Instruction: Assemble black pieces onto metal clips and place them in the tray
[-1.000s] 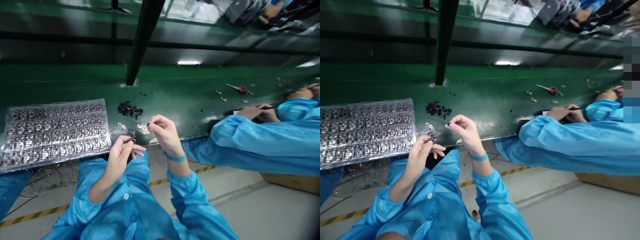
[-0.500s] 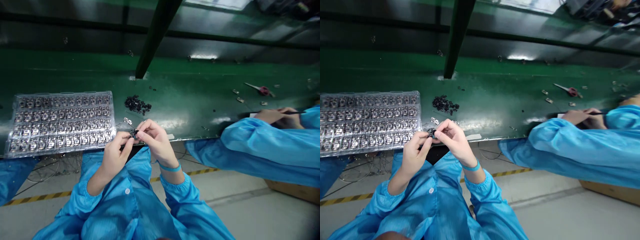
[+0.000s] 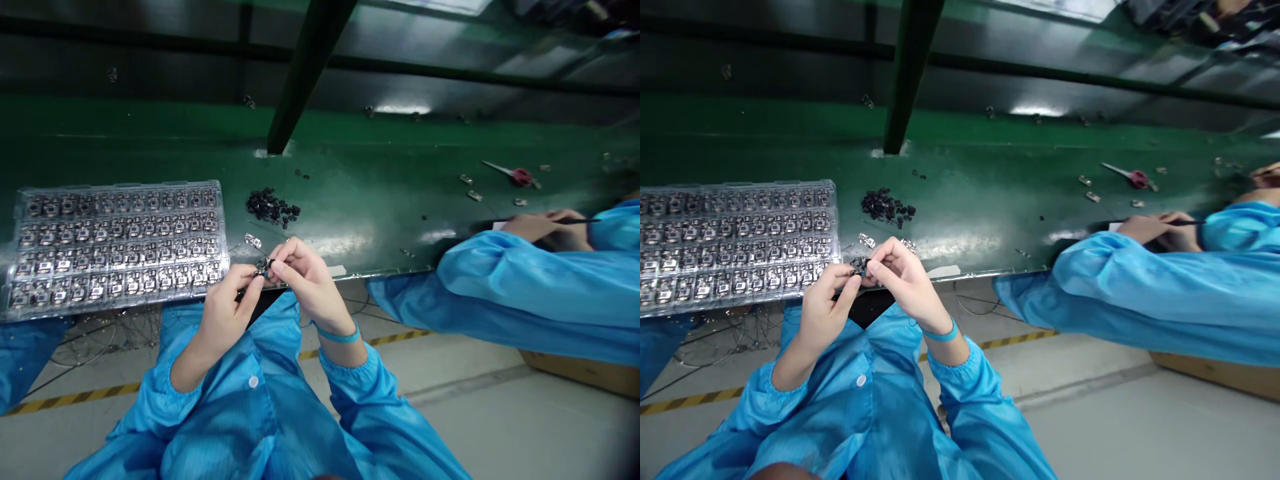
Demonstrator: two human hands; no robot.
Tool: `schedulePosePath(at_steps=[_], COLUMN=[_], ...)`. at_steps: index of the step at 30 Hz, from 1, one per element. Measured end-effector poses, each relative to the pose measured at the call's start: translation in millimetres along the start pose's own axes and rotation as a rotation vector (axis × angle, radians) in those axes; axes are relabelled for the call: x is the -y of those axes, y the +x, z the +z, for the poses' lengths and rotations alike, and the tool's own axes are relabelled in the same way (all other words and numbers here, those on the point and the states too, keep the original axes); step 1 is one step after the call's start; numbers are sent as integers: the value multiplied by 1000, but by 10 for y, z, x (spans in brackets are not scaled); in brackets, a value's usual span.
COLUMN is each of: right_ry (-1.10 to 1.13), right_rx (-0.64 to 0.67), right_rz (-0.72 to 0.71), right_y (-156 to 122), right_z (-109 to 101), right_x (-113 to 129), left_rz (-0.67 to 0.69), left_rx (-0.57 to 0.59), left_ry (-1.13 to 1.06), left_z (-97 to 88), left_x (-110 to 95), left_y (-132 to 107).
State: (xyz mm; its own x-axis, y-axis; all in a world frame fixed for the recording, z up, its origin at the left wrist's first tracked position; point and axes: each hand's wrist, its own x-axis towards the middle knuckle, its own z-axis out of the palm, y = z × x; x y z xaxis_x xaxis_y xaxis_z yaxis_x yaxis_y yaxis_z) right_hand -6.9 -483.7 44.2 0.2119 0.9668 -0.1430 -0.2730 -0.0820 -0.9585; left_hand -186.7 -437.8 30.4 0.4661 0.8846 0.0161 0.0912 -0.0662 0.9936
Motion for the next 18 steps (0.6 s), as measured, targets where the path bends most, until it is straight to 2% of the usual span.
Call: schedulePosePath(at_steps=[11, 18], right_ry=[-1, 33], right_rx=[76, 166], right_rz=[40, 116], right_y=[21, 25], right_z=[-16, -82], right_x=[19, -29], left_rz=[-27, -168], left_rx=[68, 219], left_ry=[-43, -328], left_z=[-66, -107], left_x=[47, 24], left_y=[-9, 8])
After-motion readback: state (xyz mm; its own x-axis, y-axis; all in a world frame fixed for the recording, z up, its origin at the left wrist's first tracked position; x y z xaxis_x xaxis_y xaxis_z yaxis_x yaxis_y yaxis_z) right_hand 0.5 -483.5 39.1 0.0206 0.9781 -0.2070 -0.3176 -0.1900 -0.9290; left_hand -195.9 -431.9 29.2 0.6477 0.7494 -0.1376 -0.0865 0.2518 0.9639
